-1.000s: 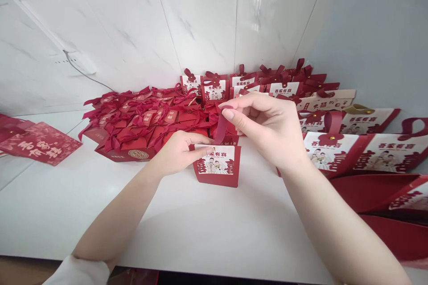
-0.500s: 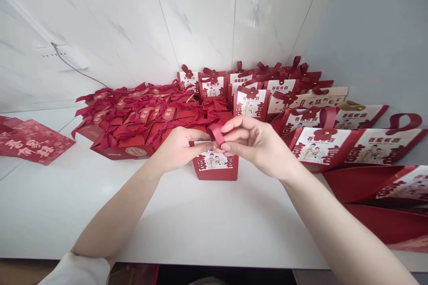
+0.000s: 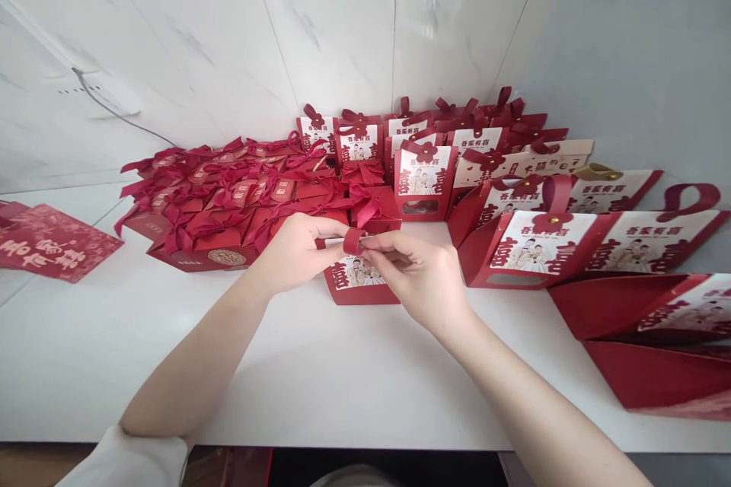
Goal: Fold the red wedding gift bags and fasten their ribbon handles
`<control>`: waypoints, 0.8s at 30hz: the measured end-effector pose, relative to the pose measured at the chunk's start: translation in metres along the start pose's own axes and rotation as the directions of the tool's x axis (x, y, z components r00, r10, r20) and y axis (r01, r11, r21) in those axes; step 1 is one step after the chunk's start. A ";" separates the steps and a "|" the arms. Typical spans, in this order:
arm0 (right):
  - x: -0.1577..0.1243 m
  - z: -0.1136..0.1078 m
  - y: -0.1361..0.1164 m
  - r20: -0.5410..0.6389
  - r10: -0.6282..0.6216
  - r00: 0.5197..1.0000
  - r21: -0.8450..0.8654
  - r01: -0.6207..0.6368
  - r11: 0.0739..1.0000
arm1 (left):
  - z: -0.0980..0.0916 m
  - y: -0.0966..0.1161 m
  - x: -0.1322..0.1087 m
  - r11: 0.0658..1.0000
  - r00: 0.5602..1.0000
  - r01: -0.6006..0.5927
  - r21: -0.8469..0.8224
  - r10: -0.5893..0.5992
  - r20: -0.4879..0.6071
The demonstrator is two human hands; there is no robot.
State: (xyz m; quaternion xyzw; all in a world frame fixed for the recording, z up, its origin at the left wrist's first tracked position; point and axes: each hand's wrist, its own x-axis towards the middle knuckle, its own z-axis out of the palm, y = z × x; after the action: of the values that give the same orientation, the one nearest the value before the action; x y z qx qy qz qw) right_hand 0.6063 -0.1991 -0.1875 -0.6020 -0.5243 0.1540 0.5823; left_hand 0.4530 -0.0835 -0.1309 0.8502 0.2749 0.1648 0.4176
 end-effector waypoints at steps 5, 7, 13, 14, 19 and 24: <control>0.000 0.002 -0.008 -0.007 -0.001 1.000 -0.062 0.000 0.998 | 0.001 0.000 -0.001 1.000 1.000 -0.021 0.008 0.021 -0.013; 0.000 0.002 -0.011 -0.020 -0.028 0.999 -0.109 0.025 0.994 | 0.000 0.000 -0.001 0.999 0.999 -0.033 0.027 0.033 -0.011; -0.001 -0.001 -0.008 -0.043 -0.104 0.994 -0.234 0.092 0.968 | 0.003 -0.001 0.000 0.999 1.000 -0.025 -0.030 0.025 0.004; -0.001 -0.001 -0.008 -0.042 -0.110 0.993 -0.235 0.097 0.967 | 0.004 -0.001 0.000 0.998 1.000 -0.028 -0.049 0.028 -0.005; -0.002 -0.003 -0.006 -0.026 -0.154 0.988 -0.232 0.144 0.962 | 0.005 -0.002 0.001 0.997 0.999 -0.037 -0.063 0.037 -0.014; -0.003 -0.003 0.000 -0.019 -0.268 0.963 -0.285 0.252 0.925 | 0.005 -0.003 0.001 0.996 1.000 -0.027 -0.082 0.028 0.000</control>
State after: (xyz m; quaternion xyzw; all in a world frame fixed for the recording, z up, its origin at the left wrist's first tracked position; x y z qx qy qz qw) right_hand 0.6071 -0.2030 -0.1879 -0.6074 -0.5990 -0.0176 0.5214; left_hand 0.4556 -0.0846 -0.1359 0.8363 0.2559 0.1810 0.4499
